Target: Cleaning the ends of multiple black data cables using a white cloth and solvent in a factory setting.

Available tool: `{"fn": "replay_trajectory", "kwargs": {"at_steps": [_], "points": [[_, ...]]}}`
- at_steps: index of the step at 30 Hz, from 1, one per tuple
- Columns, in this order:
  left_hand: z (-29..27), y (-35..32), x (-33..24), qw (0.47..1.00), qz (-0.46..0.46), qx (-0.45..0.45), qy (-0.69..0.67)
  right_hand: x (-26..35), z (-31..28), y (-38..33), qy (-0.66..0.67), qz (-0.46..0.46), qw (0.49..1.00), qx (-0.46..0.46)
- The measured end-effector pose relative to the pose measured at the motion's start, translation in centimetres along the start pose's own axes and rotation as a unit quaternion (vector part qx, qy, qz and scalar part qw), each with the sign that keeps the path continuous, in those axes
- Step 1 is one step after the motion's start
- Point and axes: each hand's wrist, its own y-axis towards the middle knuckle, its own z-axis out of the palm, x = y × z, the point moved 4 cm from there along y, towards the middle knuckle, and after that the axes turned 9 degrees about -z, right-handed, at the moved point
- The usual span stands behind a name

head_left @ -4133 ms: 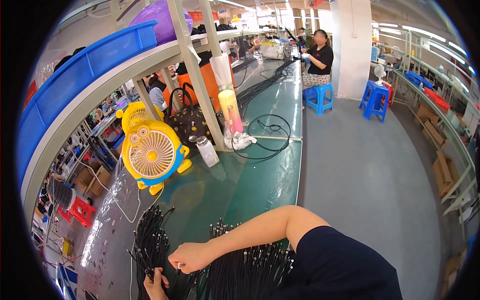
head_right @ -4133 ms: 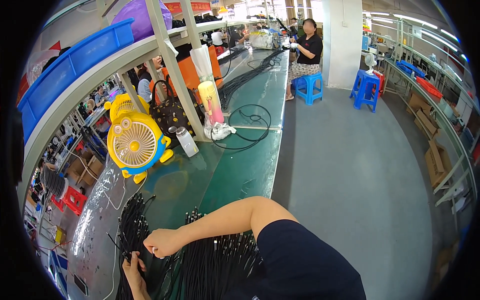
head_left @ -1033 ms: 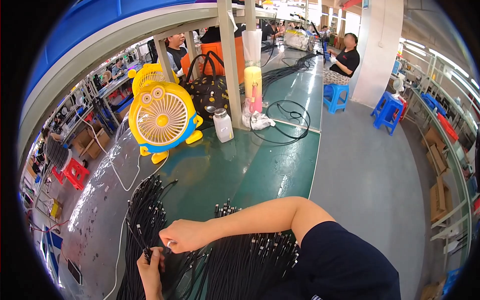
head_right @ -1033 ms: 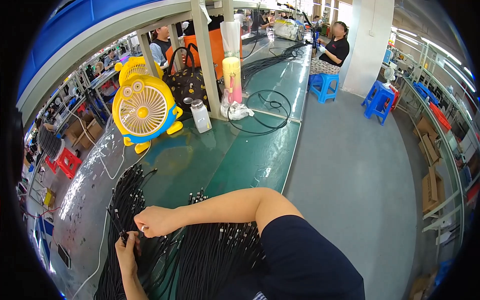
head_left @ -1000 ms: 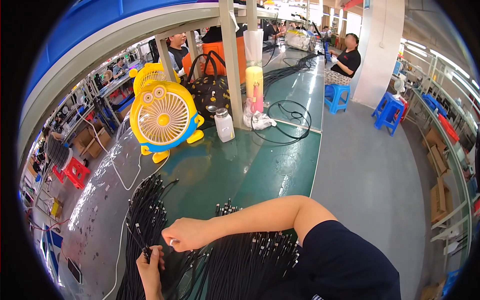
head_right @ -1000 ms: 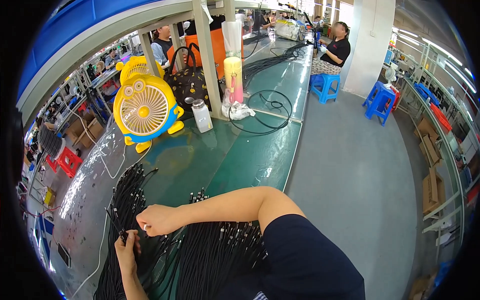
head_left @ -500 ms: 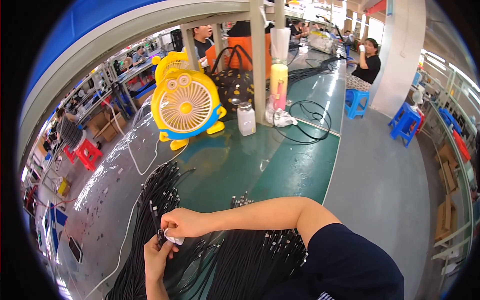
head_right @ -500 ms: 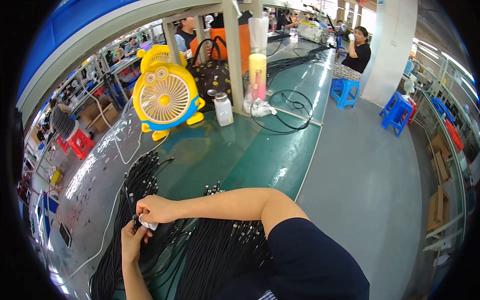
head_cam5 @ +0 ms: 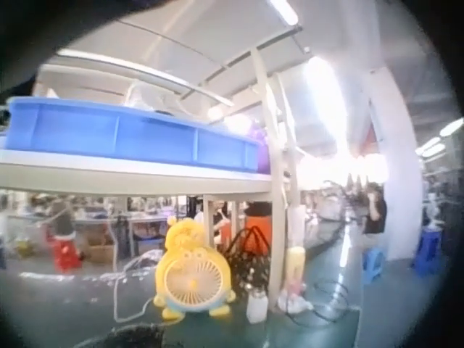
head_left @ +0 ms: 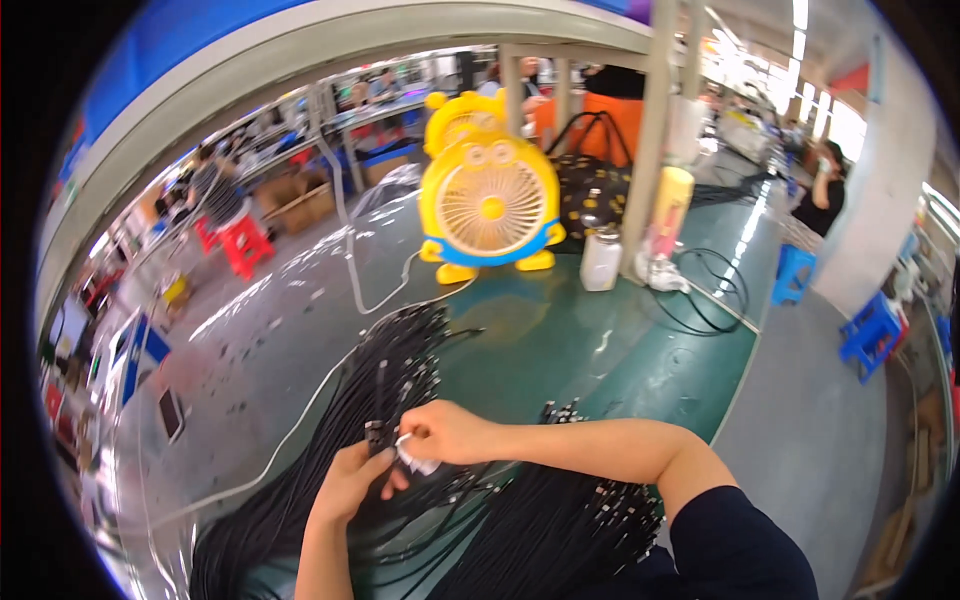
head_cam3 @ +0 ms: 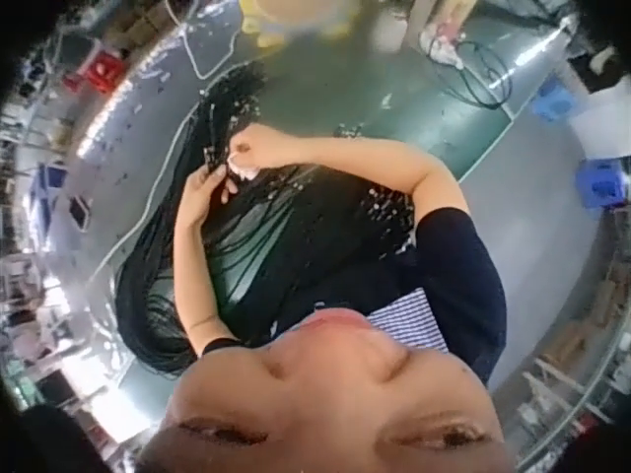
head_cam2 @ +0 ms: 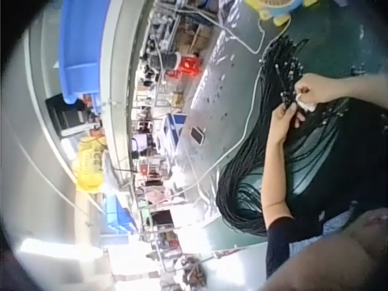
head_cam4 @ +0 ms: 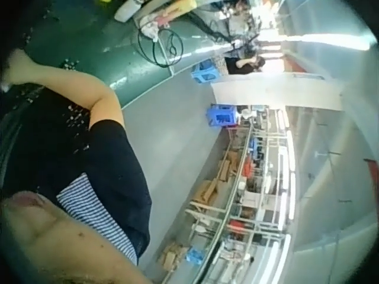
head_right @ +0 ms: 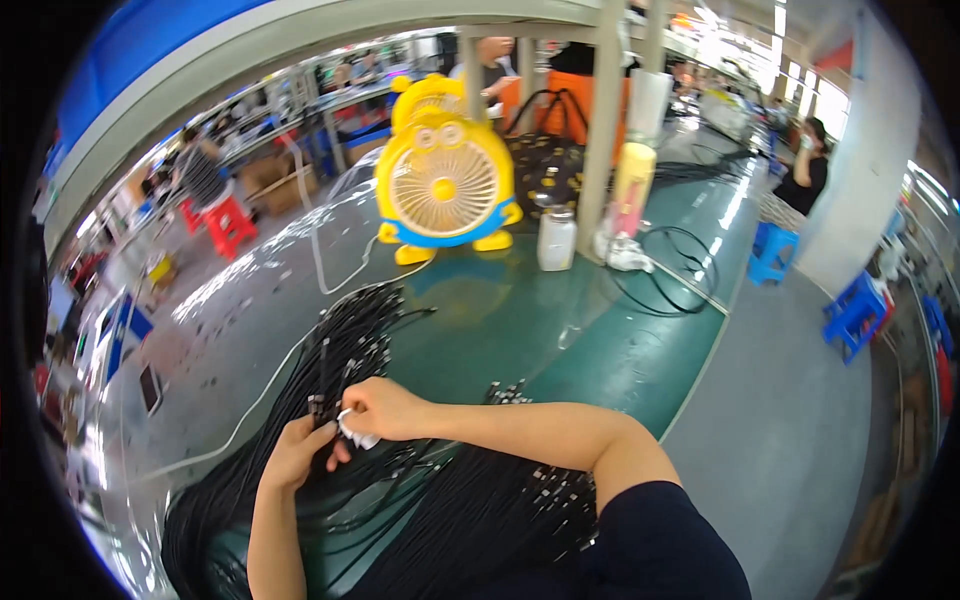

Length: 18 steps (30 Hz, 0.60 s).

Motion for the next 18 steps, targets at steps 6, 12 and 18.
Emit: {"fn": "replay_trajectory", "kwargs": {"at_steps": [6,12,18], "points": [[1.1,0.8,-0.4,1.000,-0.009,0.000,0.009,1.0,-1.5,-0.2,-0.052,0.005,0.999,0.001],[0.5,0.8,-0.3,1.000,-0.010,-0.002,-0.021,1.5,-1.1,-0.1,-0.053,-0.004,0.999,0.006],[0.4,0.7,0.3,0.998,-0.019,0.021,-0.060,1.9,-1.0,-0.2,-0.051,-0.008,0.999,0.004]]}}
